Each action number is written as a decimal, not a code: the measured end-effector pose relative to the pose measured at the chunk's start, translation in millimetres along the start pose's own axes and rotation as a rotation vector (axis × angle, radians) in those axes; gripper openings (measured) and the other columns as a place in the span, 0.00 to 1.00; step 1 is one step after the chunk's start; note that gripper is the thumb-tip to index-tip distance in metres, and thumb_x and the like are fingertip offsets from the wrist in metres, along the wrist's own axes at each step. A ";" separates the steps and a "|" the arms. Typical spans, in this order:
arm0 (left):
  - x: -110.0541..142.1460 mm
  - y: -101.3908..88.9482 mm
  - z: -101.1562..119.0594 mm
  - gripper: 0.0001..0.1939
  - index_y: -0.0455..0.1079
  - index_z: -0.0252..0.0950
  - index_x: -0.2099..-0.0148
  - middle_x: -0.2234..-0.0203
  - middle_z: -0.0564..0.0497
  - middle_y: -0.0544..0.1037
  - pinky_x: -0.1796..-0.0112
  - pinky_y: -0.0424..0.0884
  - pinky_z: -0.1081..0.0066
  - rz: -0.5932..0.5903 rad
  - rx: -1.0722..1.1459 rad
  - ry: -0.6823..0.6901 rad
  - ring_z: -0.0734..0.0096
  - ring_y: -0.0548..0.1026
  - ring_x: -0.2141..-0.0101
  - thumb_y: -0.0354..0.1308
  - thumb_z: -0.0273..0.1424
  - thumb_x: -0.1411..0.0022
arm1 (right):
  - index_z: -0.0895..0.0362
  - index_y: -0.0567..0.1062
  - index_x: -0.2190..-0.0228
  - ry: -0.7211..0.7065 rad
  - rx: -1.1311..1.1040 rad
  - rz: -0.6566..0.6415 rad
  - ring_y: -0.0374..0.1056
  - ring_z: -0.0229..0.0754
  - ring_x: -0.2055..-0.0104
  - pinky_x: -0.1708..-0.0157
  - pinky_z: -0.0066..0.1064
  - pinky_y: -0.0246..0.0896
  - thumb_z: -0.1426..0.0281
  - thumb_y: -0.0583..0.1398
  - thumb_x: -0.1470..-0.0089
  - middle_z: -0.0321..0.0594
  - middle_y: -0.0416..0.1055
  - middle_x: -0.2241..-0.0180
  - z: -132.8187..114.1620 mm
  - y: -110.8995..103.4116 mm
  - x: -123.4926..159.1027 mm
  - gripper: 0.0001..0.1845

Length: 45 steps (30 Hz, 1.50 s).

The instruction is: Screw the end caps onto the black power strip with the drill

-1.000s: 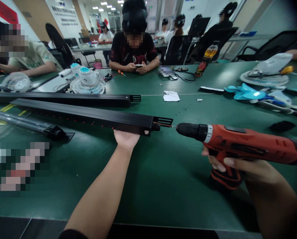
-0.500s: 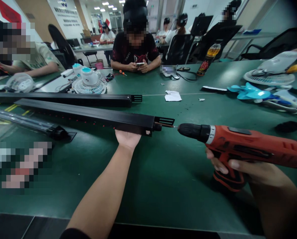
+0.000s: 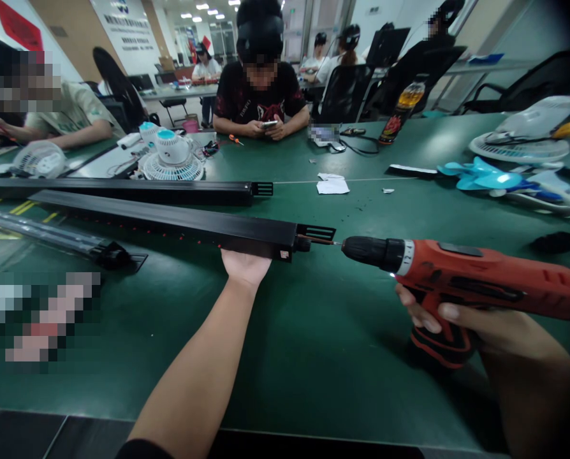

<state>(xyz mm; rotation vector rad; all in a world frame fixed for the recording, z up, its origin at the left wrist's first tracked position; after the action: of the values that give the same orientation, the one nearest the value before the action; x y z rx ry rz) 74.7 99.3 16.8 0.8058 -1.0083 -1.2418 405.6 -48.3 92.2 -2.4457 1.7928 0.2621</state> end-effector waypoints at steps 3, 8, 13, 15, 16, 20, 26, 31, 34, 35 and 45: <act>0.2 -1.1 0.1 0.21 0.83 0.44 0.51 0.33 0.40 0.89 0.18 0.74 0.40 0.015 -0.009 0.000 0.43 0.76 0.18 0.49 0.41 0.11 | 0.48 0.96 0.45 -0.016 0.004 -0.003 0.78 0.37 0.78 0.77 0.25 0.81 0.58 0.81 0.28 0.44 0.90 0.59 -1.4 1.0 -0.7 0.14; 1.6 -1.6 -1.8 0.23 0.84 0.43 0.50 0.37 0.40 0.91 0.19 0.74 0.39 0.013 -0.001 -0.022 0.41 0.77 0.19 0.48 0.42 0.11 | 0.50 0.96 0.48 -0.013 0.008 -0.020 0.78 0.38 0.78 0.78 0.25 0.80 0.58 0.81 0.28 0.43 0.87 0.64 -1.6 1.9 -1.8 0.13; 0.1 -2.4 -1.0 0.23 0.85 0.43 0.43 0.38 0.40 0.91 0.20 0.75 0.38 -0.009 0.007 0.003 0.40 0.79 0.21 0.48 0.42 0.10 | 0.51 0.96 0.48 -0.018 0.019 -0.018 0.77 0.38 0.79 0.78 0.26 0.81 0.57 0.81 0.28 0.44 0.88 0.63 -3.0 0.7 -1.7 0.13; -0.9 -3.1 -1.0 0.23 0.85 0.44 0.42 0.37 0.40 0.90 0.21 0.75 0.38 -0.015 0.004 0.006 0.40 0.79 0.21 0.48 0.42 0.10 | 0.50 0.96 0.48 -0.017 0.027 -0.007 0.78 0.37 0.79 0.78 0.26 0.81 0.57 0.81 0.28 0.45 0.89 0.60 -3.3 0.1 -1.8 0.13; -1.3 -3.7 -1.3 0.23 0.85 0.44 0.42 0.37 0.40 0.90 0.21 0.75 0.38 -0.014 0.004 0.002 0.39 0.78 0.21 0.48 0.43 0.10 | 0.50 0.96 0.49 -0.016 0.027 -0.001 0.77 0.37 0.79 0.78 0.26 0.81 0.57 0.81 0.29 0.45 0.90 0.60 -3.5 0.0 -1.9 0.14; -1.8 -5.5 -2.6 0.24 0.85 0.43 0.45 0.38 0.38 0.90 0.20 0.75 0.39 0.003 0.002 -0.018 0.38 0.78 0.20 0.49 0.44 0.11 | 0.53 0.95 0.51 0.001 0.021 -0.003 0.75 0.37 0.80 0.80 0.25 0.78 0.56 0.82 0.29 0.43 0.87 0.66 -3.6 2.4 -1.7 0.15; -0.1 -5.1 -2.4 0.23 0.86 0.43 0.41 0.38 0.39 0.91 0.20 0.75 0.38 0.021 0.019 -0.020 0.39 0.79 0.21 0.50 0.42 0.11 | 0.52 0.95 0.50 0.004 0.026 -0.038 0.73 0.39 0.81 0.82 0.24 0.74 0.53 0.80 0.28 0.37 0.80 0.75 -7.4 10.1 -2.9 0.16; 0.2 -4.8 -2.2 0.24 0.87 0.43 0.37 0.36 0.38 0.90 0.22 0.77 0.36 0.027 0.005 -0.019 0.37 0.79 0.21 0.49 0.44 0.11 | 0.50 0.96 0.51 -0.005 0.044 0.026 0.76 0.37 0.79 0.81 0.25 0.77 0.55 0.82 0.29 0.42 0.87 0.62 -9.8 5.8 -0.1 0.14; 1.4 -3.7 -1.6 0.25 0.87 0.43 0.37 0.37 0.39 0.91 0.23 0.78 0.37 0.041 -0.001 -0.018 0.40 0.82 0.24 0.48 0.43 0.11 | 0.50 0.96 0.50 0.041 0.046 0.047 0.77 0.38 0.78 0.79 0.26 0.78 0.55 0.82 0.30 0.43 0.88 0.62 -5.7 3.6 2.7 0.15; 1.9 -3.1 -1.7 0.25 0.87 0.43 0.37 0.37 0.39 0.91 0.22 0.78 0.38 0.044 -0.001 -0.020 0.40 0.83 0.25 0.48 0.43 0.11 | 0.50 0.96 0.50 0.055 0.047 0.054 0.77 0.38 0.77 0.79 0.26 0.78 0.55 0.82 0.30 0.44 0.88 0.63 -4.4 2.5 3.2 0.15; 8.7 6.7 -2.1 0.31 0.83 0.42 0.28 0.32 0.37 0.88 0.20 0.75 0.40 0.035 -0.032 -0.046 0.40 0.79 0.21 0.42 0.46 0.09 | 0.51 0.95 0.45 0.036 0.045 -0.015 0.75 0.40 0.79 0.81 0.26 0.74 0.57 0.79 0.26 0.40 0.83 0.73 -0.4 -0.5 4.3 0.14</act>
<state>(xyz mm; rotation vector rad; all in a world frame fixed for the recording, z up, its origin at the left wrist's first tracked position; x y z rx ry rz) 79.3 91.8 23.7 0.7346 -1.0336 -1.2483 407.4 -52.2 91.7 -2.4476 1.7728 0.1756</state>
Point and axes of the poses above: each hand's wrist, its own x-axis away from the middle knuckle, its own y-axis out of the palm, z = x × y, the point moved 9 cm from there along -x, towards the middle knuckle
